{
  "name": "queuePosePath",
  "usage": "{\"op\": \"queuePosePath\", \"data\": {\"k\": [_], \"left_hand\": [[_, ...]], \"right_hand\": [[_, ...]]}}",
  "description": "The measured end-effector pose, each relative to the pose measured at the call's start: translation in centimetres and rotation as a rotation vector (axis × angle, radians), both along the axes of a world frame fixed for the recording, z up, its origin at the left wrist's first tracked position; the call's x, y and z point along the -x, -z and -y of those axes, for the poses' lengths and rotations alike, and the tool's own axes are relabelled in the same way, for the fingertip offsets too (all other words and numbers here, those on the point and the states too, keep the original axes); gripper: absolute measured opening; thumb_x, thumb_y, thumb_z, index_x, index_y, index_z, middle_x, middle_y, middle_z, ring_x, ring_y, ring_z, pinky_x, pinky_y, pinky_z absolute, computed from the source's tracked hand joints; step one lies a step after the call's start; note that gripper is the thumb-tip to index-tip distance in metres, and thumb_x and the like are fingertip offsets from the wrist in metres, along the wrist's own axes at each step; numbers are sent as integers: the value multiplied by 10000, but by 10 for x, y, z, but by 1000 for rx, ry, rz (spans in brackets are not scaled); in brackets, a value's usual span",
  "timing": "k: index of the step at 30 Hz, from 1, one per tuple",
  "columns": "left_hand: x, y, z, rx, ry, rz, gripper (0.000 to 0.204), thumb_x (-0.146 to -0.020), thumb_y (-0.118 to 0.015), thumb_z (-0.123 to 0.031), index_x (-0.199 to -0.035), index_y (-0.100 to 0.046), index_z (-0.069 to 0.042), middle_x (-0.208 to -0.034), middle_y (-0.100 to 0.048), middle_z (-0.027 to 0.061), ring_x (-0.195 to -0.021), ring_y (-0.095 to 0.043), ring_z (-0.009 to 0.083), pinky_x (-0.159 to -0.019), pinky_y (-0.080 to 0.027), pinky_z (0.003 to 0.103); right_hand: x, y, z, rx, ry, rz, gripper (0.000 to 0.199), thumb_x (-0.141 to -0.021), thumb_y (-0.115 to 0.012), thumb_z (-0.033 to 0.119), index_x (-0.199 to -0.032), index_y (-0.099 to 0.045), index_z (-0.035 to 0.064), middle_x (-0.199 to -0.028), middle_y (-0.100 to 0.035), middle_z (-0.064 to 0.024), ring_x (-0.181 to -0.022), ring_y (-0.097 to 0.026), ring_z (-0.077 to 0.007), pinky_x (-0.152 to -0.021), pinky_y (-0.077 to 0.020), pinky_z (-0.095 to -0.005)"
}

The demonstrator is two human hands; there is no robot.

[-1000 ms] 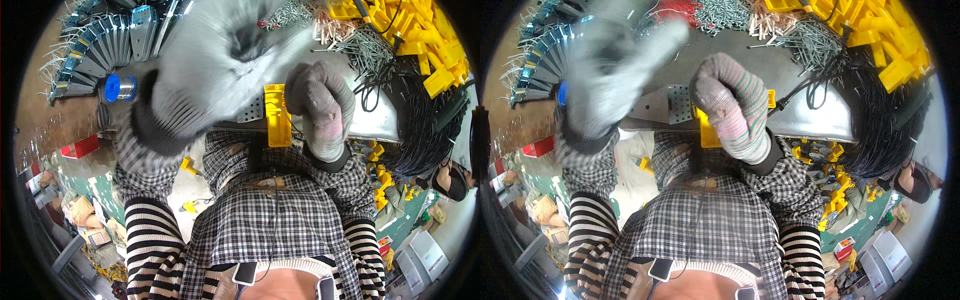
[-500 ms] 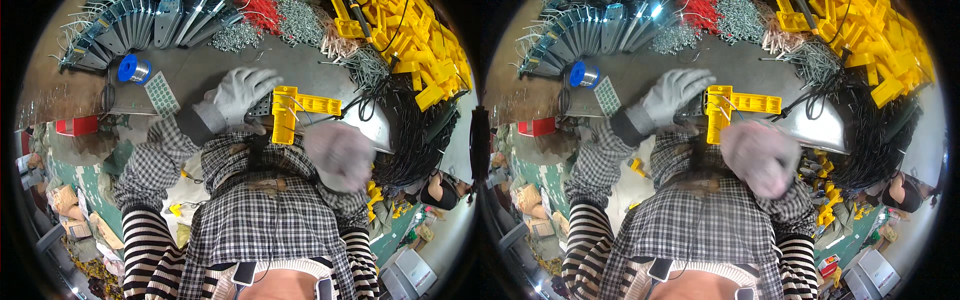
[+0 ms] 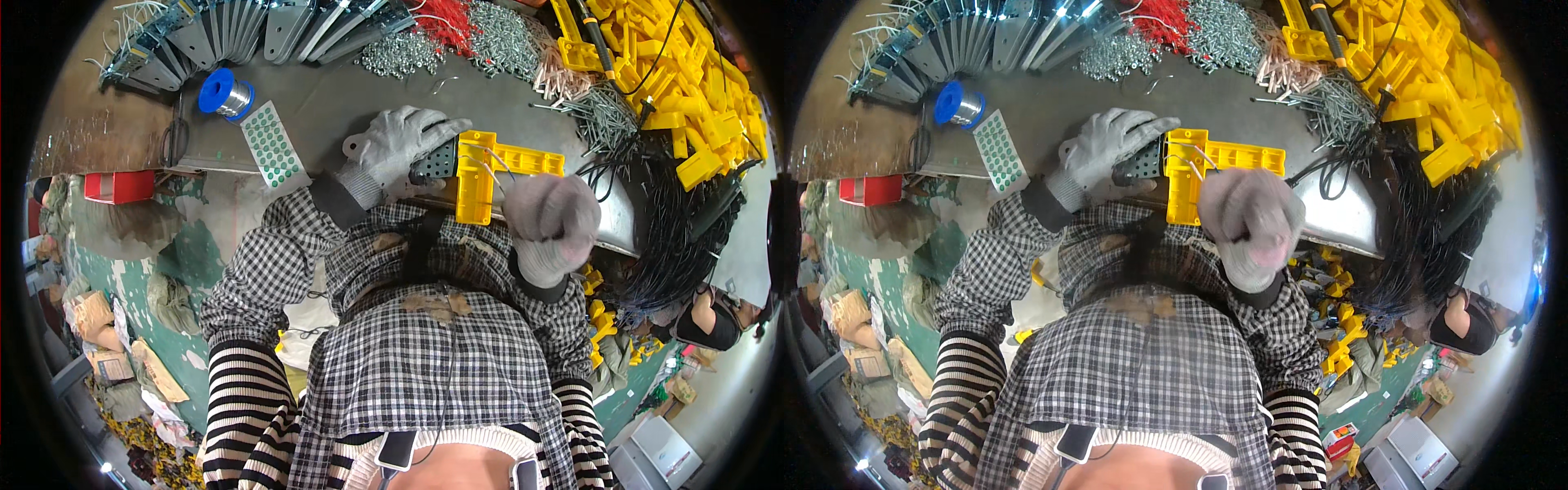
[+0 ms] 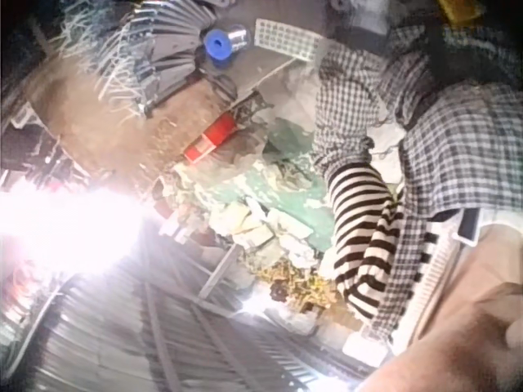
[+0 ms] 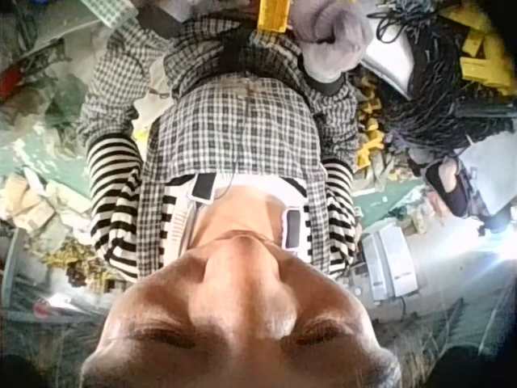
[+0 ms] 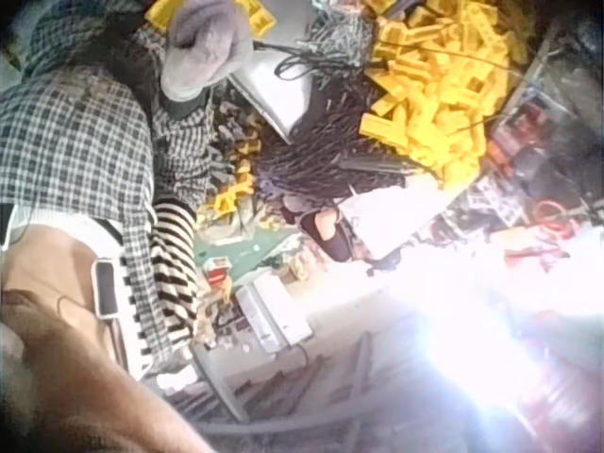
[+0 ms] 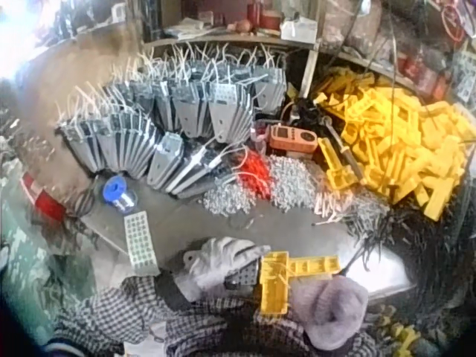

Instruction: The person assembles wiring, circuit components, and fasteners into a yellow plastic housing with a metal base plate. The assembly is done using an electric screwdriver, soldering iron, and pliers.

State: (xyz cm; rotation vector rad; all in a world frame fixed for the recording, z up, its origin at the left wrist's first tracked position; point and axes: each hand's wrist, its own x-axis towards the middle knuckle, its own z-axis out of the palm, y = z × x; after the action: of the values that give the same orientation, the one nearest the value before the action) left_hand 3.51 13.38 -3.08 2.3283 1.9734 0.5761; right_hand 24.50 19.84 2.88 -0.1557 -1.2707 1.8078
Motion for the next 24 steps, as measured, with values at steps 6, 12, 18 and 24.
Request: {"op": "queuePosePath", "data": {"k": [6, 12, 18, 24], "left_hand": [[2, 12, -5, -43, -19, -184, 929, -652, -727, -547, -1461, -393, -234, -1189, -567, 67, -1077, -563, 282, -882, -515, 413], [7, 28, -9, -76, -3, -164, 916, -657, -716, -548, -1459, -402, -237, -1174, -568, 41, -1059, -569, 248, -864, -509, 388], [2, 5, 0, -60, -30, 15, 742, -723, -721, -400, -1408, -470, -260, -1138, -582, 37, -1021, -583, 252, -837, -504, 398], [-30, -45, 37, -427, 70, -47, 615, -741, -716, -231, -1335, -558, -241, -1215, -547, 13, -1113, -529, 219, -934, -422, 427]], "right_hand": [[3, -8, -3, -37, 120, 129, 505, -955, -545, 444, -639, -439, 65, -526, -415, -32, -473, -388, -130, -448, -278, -271], [7, -6, 2, -7, 114, 171, 479, -951, -563, 417, -642, -449, 68, -518, -409, -15, -476, -398, -122, -440, -277, -259], [2, -37, 13, 310, -158, -192, 358, -938, -577, 332, -707, -466, 82, -596, -447, -19, -542, -436, -129, -494, -320, -292], [-51, -114, 8, 1576, -1537, -1918, 189, -914, -553, 144, -1087, -597, 82, -893, -581, -41, -830, -569, -192, -754, -487, -361]]}}
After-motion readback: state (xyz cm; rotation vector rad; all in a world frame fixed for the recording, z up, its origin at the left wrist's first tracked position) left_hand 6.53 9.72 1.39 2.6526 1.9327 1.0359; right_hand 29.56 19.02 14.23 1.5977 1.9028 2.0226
